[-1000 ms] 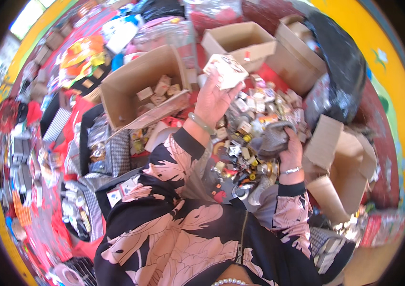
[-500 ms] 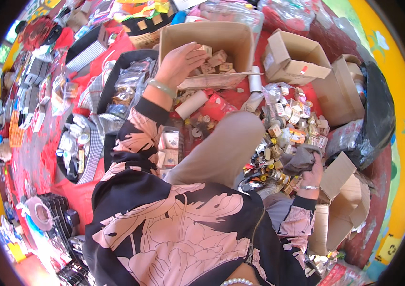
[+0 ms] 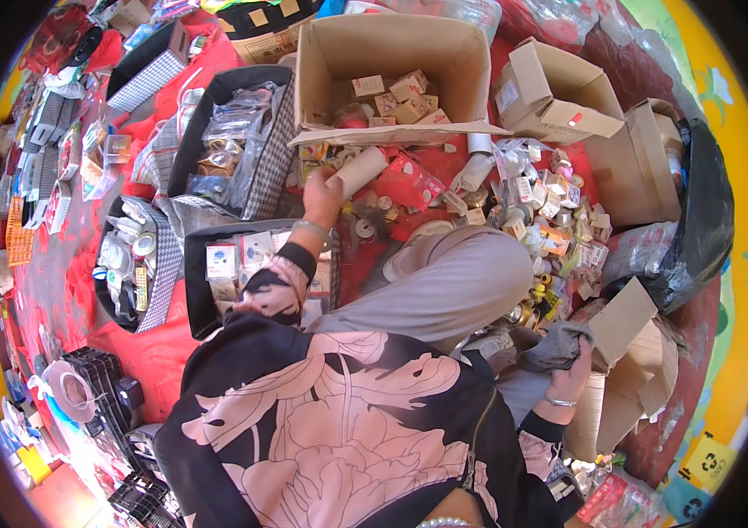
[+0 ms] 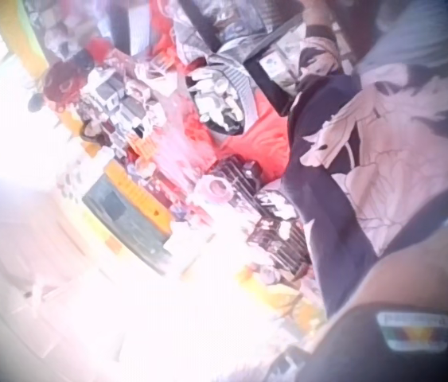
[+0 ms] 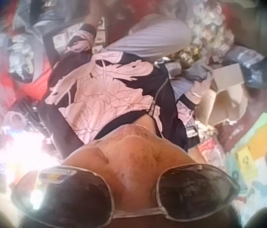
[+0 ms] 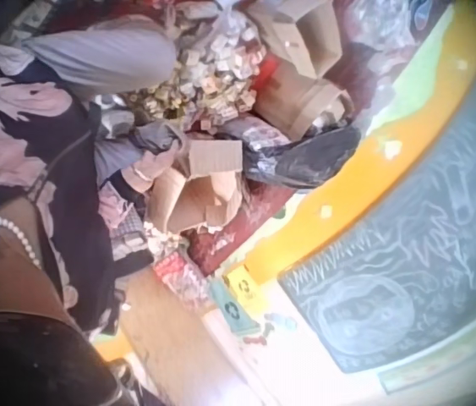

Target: The person sits on the floor and sorts through various small items, including boxes, plastic-wrapped goods, and bottles, from cardboard boxes. They pick up items, wipe them with a cloth, and place them into different containers or piles.

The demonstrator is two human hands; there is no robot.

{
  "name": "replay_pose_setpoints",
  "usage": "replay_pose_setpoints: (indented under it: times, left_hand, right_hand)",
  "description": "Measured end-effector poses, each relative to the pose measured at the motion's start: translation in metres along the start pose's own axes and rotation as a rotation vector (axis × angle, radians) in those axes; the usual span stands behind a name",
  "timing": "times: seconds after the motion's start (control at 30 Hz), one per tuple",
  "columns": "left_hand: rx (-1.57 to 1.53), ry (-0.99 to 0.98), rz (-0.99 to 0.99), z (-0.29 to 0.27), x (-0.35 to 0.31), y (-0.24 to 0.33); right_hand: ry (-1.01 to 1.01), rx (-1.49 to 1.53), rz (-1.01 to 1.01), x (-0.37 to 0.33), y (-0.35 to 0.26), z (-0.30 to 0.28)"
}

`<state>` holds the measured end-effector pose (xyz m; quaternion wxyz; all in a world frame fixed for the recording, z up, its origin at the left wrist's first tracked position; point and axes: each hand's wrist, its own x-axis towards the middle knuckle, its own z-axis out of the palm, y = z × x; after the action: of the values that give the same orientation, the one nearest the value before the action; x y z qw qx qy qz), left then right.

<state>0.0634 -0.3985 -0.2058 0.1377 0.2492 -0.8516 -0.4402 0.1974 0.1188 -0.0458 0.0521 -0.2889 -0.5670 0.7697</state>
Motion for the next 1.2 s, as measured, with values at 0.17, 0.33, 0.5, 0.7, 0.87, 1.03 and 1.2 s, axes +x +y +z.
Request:
replay_pose_setpoints:
  times: [0.17, 0.33, 0.5, 0.7, 0.87, 1.03, 1.2]
  left_hand:
    - [0.621, -0.264, -0.111, 0.084, 0.041, -0.091]
    - [0.663, -0.444, -0.246, 0.113, 0.063, -0.093]
    - [0.678, -0.497, -0.238, 0.106, 0.070, -0.080]
    - [0.490, -0.456, -0.150, 0.149, 0.057, -0.092]
    - [0.348, -0.466, -0.332, 0.200, 0.030, -0.070]
    - [0.175, -0.413, -0.429, 0.233, 0.015, -0.052]
    - [0.120, -0.390, -0.504, 0.242, 0.011, -0.027]
  right_hand:
    - [0.164, 0.105, 0.202, 0.023, 0.006, -0.009]
    - [0.277, -0.007, 0.270, 0.029, 0.017, -0.035]
    - [0.156, 0.060, 0.274, 0.028, 0.013, -0.012]
    - [0.132, 0.088, 0.253, 0.027, 0.010, 0.000]
    - [0.141, 0.061, 0.242, 0.025, 0.002, 0.021]
    - [0.158, 0.067, 0.214, 0.023, 0.002, 0.023]
    - [0.101, 0.050, 0.235, 0.022, -0.001, 0.030]
